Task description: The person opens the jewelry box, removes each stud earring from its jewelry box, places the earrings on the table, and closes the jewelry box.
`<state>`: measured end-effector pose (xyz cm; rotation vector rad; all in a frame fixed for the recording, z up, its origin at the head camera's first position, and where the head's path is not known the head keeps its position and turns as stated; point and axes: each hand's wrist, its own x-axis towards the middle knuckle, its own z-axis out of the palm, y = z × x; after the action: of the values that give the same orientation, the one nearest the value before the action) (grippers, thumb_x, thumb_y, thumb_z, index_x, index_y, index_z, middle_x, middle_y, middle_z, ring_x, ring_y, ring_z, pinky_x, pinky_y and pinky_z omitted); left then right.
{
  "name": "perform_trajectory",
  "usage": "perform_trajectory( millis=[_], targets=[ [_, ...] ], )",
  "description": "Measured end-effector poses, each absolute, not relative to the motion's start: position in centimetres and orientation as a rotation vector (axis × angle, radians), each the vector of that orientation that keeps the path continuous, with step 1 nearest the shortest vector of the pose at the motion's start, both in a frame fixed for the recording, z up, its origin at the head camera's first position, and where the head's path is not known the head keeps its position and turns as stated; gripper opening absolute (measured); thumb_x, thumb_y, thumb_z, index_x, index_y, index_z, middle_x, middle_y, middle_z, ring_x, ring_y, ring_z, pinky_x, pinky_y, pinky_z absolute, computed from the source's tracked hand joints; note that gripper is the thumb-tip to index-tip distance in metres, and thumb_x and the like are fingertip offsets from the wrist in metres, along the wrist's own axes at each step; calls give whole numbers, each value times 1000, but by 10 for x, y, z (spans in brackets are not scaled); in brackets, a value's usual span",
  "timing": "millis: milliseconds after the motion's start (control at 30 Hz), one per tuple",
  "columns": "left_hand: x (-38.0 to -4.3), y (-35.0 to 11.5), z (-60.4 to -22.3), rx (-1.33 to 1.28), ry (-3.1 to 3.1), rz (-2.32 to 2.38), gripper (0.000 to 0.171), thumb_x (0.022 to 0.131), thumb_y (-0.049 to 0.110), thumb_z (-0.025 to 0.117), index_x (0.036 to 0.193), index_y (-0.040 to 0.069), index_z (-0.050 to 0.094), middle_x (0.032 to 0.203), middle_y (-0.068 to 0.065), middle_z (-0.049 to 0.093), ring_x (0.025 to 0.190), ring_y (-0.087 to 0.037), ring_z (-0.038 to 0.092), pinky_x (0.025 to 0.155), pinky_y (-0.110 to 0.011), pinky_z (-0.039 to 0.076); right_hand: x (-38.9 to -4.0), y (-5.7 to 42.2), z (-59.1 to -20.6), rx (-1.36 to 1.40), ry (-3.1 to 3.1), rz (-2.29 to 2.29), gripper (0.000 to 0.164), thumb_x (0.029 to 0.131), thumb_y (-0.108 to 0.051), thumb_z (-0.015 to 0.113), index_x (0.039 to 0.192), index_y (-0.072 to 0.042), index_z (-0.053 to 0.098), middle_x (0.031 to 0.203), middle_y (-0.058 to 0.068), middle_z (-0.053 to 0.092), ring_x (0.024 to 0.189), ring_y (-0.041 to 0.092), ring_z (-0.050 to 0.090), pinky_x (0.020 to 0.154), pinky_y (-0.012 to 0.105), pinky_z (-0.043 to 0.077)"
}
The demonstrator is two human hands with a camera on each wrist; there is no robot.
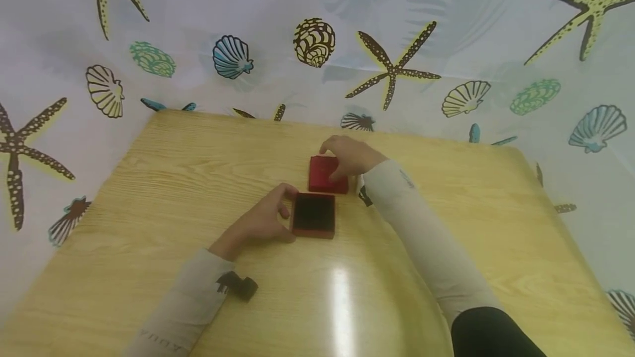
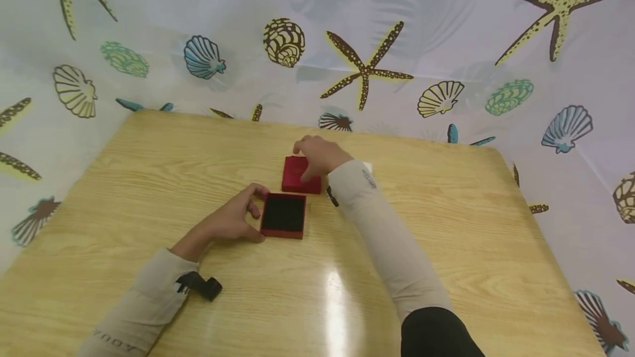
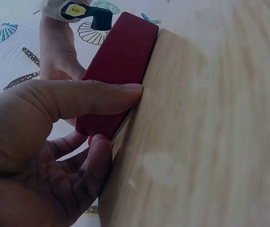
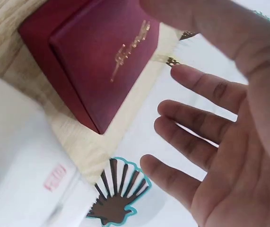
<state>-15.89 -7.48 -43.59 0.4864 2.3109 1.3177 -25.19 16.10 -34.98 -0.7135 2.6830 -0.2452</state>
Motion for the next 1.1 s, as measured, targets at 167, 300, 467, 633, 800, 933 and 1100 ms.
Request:
perform_trajectory(
  millis=[167,300,467,633,800,933,1100],
  targets=[
    [-157,-72,-437,496,2306,1316,88,63,3,89,137,12,42,141,-8,48,105,-26,57,78,-31,49,-255,157,-362,-690,2660,-245,67,76,-28,84,135,-14,56,138,7,57,128,26,52,107,49,44],
    [-157,-71,-436,498,2300,1314,88,64,3,88,137,12,42,142,-8,48,105,-26,56,79,-31,49,-253,154,-365,-676,2632,-231,67,75,-29,84,135,-17,56,128,5,60,118,24,56,101,47,48],
    [-157,-72,-435,505,2304,1310,88,63,3,88,138,11,42,142,-8,47,105,-26,56,79,-31,49,-251,151,-366,-661,2609,-209,71,73,-27,85,137,-20,55,124,5,61,113,25,58,97,46,49],
    [-156,-73,-434,502,2322,1314,88,63,3,88,138,11,42,141,-9,48,105,-26,56,78,-31,49,-251,151,-368,-720,2664,-157,70,70,-28,86,133,-22,55,119,6,62,109,24,58,94,45,51],
    [-156,-73,-433,495,2308,1310,89,64,3,88,139,11,41,143,-10,47,107,-27,56,77,-30,49,-248,157,-363,-749,2702,-184,71,69,-28,86,133,-22,55,118,7,60,108,25,57,93,44,51],
    [-156,-73,-432,486,2310,1304,89,64,4,88,139,12,41,143,-10,46,108,-28,56,76,-31,49,-242,159,-353,-770,2718,-219,72,70,-28,85,134,-21,55,119,7,60,109,25,56,94,44,52],
    [-157,-73,-432,486,2322,1295,90,64,5,89,139,12,40,142,-10,47,108,-28,56,78,-31,48,-231,157,-341,-796,2741,-201,69,71,-28,85,133,-21,56,118,7,61,108,24,56,91,44,53]
  ],
)
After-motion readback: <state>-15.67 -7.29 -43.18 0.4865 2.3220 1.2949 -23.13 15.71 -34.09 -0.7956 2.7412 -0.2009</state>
